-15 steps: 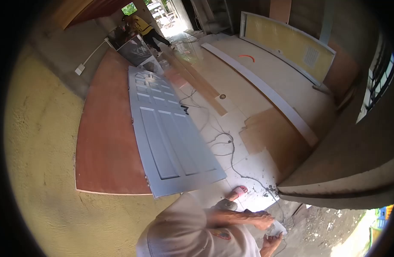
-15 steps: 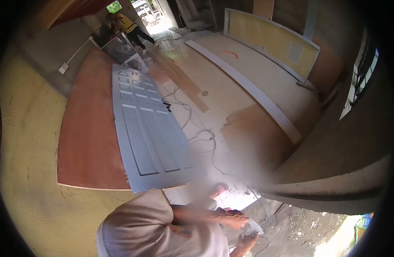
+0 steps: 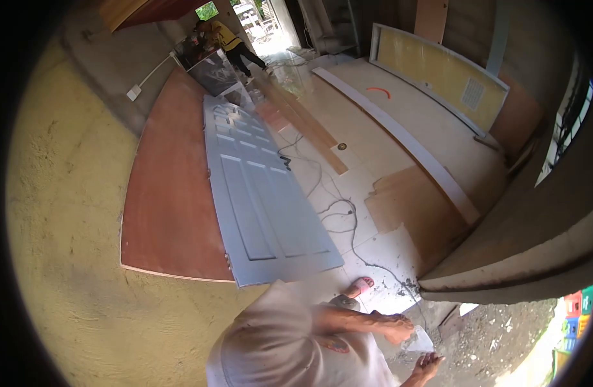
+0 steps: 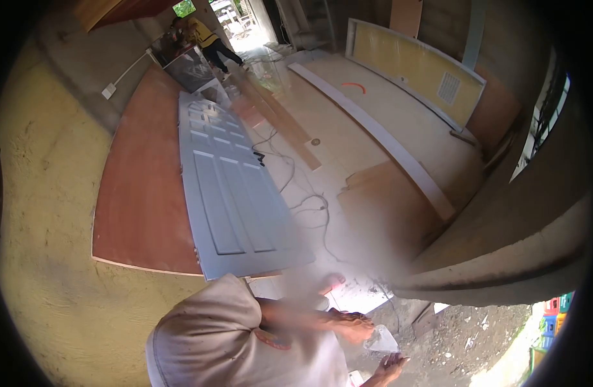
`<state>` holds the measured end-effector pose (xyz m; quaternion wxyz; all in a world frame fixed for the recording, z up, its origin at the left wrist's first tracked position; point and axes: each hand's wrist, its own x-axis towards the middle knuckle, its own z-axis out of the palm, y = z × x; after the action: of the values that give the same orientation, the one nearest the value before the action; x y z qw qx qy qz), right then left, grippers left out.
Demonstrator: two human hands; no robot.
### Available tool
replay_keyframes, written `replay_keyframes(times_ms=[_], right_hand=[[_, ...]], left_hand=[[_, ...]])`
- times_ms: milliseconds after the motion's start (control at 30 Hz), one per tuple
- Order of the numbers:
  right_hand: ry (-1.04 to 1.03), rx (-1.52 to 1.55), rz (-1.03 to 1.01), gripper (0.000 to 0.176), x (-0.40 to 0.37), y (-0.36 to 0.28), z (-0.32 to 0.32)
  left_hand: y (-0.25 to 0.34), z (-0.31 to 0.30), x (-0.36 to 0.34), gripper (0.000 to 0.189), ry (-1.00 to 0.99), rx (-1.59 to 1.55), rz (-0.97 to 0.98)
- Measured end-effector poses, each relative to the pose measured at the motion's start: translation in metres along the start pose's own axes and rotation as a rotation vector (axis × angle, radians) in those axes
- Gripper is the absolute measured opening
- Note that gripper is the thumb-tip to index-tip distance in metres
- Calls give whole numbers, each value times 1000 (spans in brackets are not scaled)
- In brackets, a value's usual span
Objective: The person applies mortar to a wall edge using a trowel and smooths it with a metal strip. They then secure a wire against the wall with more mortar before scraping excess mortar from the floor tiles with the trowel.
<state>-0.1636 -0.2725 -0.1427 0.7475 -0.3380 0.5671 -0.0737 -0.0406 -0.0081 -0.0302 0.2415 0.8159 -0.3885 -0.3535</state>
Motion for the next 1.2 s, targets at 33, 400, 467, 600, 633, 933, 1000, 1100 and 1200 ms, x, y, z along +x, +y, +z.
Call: replay_keyframes(times_ms=[33,400,467,600,633,933,1000,1100,1200], right_hand=[[-9,-11,0,52,2,4,2],[-84,-81,-32,27,-92,75,53],[-26,-83,-32,32,-110,84,47],[42,-8,-3,37,-125,125,73],[47,-20,-4,36,-130,134,79],[167,173,-75,32,-156,202,83],[193,219,-61,31,-157,225,70],[200,-25,-194,31,-116,291,40],[203,275,-40,31,-159,256,69]], left_hand=[[-3,2,-5,19,54,-73,-48],[-41,-95,-53,35,369,-73,-166],[-32,-127,-49,33,428,-28,-56],[-34,-203,-28,29,544,101,160],[-29,-219,-21,28,537,82,172],[6,-275,29,25,627,71,387],[7,-277,30,24,603,51,409],[9,-278,35,23,580,88,366],[-4,-269,43,24,552,93,340]])
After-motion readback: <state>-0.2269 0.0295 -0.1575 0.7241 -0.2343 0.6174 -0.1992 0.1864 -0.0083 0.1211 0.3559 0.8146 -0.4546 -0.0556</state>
